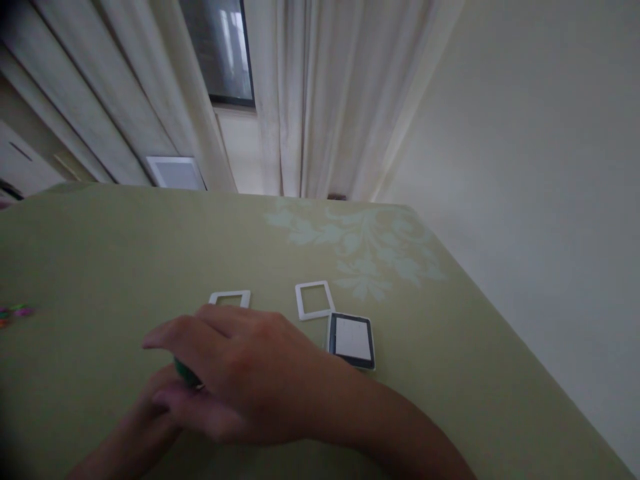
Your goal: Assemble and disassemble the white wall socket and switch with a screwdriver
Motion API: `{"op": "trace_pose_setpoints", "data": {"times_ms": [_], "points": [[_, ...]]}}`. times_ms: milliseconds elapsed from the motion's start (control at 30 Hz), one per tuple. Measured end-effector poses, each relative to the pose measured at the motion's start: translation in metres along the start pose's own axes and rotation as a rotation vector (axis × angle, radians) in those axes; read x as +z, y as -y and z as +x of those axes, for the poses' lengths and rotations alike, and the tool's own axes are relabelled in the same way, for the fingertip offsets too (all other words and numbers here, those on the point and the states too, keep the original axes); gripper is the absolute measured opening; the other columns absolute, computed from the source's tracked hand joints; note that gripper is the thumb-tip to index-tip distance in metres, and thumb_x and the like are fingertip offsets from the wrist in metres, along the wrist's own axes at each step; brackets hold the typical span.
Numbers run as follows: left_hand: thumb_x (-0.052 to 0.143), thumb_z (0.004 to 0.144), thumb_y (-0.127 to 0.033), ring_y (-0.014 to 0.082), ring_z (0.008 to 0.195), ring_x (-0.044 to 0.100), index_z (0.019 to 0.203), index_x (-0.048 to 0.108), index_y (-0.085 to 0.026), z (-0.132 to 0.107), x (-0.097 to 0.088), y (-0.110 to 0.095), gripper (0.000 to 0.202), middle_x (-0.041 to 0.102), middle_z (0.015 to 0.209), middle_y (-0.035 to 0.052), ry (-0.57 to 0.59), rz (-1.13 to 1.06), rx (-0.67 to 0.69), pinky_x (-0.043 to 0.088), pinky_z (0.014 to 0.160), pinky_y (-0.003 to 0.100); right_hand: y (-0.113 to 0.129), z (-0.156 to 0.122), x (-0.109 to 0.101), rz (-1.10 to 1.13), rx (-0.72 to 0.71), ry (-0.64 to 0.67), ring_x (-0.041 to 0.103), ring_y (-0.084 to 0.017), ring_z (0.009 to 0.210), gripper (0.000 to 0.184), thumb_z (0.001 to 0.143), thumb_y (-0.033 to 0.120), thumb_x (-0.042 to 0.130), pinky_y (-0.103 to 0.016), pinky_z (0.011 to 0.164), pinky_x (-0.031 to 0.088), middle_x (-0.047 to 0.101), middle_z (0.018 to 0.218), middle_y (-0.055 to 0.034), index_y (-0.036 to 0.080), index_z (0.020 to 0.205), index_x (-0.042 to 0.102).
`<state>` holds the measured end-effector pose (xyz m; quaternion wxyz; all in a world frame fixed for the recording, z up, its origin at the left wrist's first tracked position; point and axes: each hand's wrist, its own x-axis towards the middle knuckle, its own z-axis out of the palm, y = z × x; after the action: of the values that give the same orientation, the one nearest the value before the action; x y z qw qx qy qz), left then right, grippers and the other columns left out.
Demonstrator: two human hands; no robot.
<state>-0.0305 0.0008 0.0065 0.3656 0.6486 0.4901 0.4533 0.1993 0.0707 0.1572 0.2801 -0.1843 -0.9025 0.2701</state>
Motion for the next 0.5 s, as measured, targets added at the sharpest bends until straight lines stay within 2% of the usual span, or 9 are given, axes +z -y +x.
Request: {"op": "trace_pose_setpoints", "data": {"times_ms": [100, 167, 267, 333, 400, 500], "points": [[0.077, 0.095, -0.055, 0.0247, 0.078, 0.077, 0.091, 0.082, -0.028, 0.005, 0.008, -0.003, 0.028, 0.083, 0.088, 0.0013, 0.036, -0.111, -0.025, 0.067, 0.072, 0.030, 0.000, 0.001, 0.000, 0.033, -0.001, 0.027, 0.070, -0.017, 0.116, 0.038, 0.109, 0.031, 0.063, -0.029, 0.099, 0.054, 0.076, 0.129, -0.0094, 0.015, 0.143, 0.057], [0.076, 0.094, -0.058, 0.0245, 0.075, 0.076, 0.089, 0.080, -0.027, 0.009, 0.009, -0.007, 0.031, 0.081, 0.085, 0.0011, 0.068, -0.171, -0.066, 0.067, 0.066, 0.029, 0.001, 0.002, -0.001, 0.048, -0.007, 0.052, 0.070, -0.017, 0.117, 0.039, 0.108, 0.027, 0.062, -0.029, 0.101, 0.054, 0.076, 0.129, -0.0097, 0.014, 0.144, 0.056], [0.078, 0.093, -0.058, 0.0266, 0.085, 0.079, 0.102, 0.082, -0.030, 0.012, 0.001, -0.014, 0.030, 0.083, 0.094, 0.0018, 0.052, -0.127, -0.071, 0.069, 0.076, 0.031, 0.003, 0.002, -0.001, 0.038, -0.001, 0.034, 0.070, -0.018, 0.119, 0.038, 0.108, 0.025, 0.061, -0.029, 0.104, 0.053, 0.076, 0.129, -0.0101, 0.014, 0.144, 0.056], [0.079, 0.094, -0.056, 0.0267, 0.088, 0.079, 0.101, 0.084, -0.031, 0.013, -0.004, -0.018, 0.027, 0.083, 0.091, 0.0018, 0.077, -0.077, -0.028, 0.069, 0.083, 0.033, 0.003, 0.000, 0.000, 0.030, 0.011, -0.002, 0.072, -0.018, 0.116, 0.039, 0.108, 0.027, 0.064, -0.028, 0.100, 0.055, 0.077, 0.128, -0.0089, 0.015, 0.144, 0.057], [0.077, 0.095, -0.058, 0.0253, 0.081, 0.078, 0.090, 0.084, -0.030, 0.015, -0.003, -0.022, 0.030, 0.081, 0.083, 0.0016, 0.078, -0.077, 0.006, 0.068, 0.081, 0.033, 0.002, -0.001, 0.001, 0.046, 0.012, -0.023, 0.072, -0.017, 0.114, 0.039, 0.106, 0.027, 0.066, -0.027, 0.098, 0.055, 0.077, 0.128, -0.0084, 0.015, 0.143, 0.058], [0.080, 0.090, -0.067, 0.0246, 0.077, 0.076, 0.085, 0.082, -0.026, 0.018, 0.007, -0.027, 0.041, 0.079, 0.081, 0.0014, -0.023, -0.156, 0.001, 0.067, 0.073, 0.030, -0.001, -0.001, 0.002, 0.107, 0.023, 0.000, 0.072, -0.018, 0.119, 0.044, 0.105, 0.029, 0.068, -0.028, 0.101, 0.054, 0.076, 0.133, -0.0094, 0.018, 0.146, 0.056]]}}
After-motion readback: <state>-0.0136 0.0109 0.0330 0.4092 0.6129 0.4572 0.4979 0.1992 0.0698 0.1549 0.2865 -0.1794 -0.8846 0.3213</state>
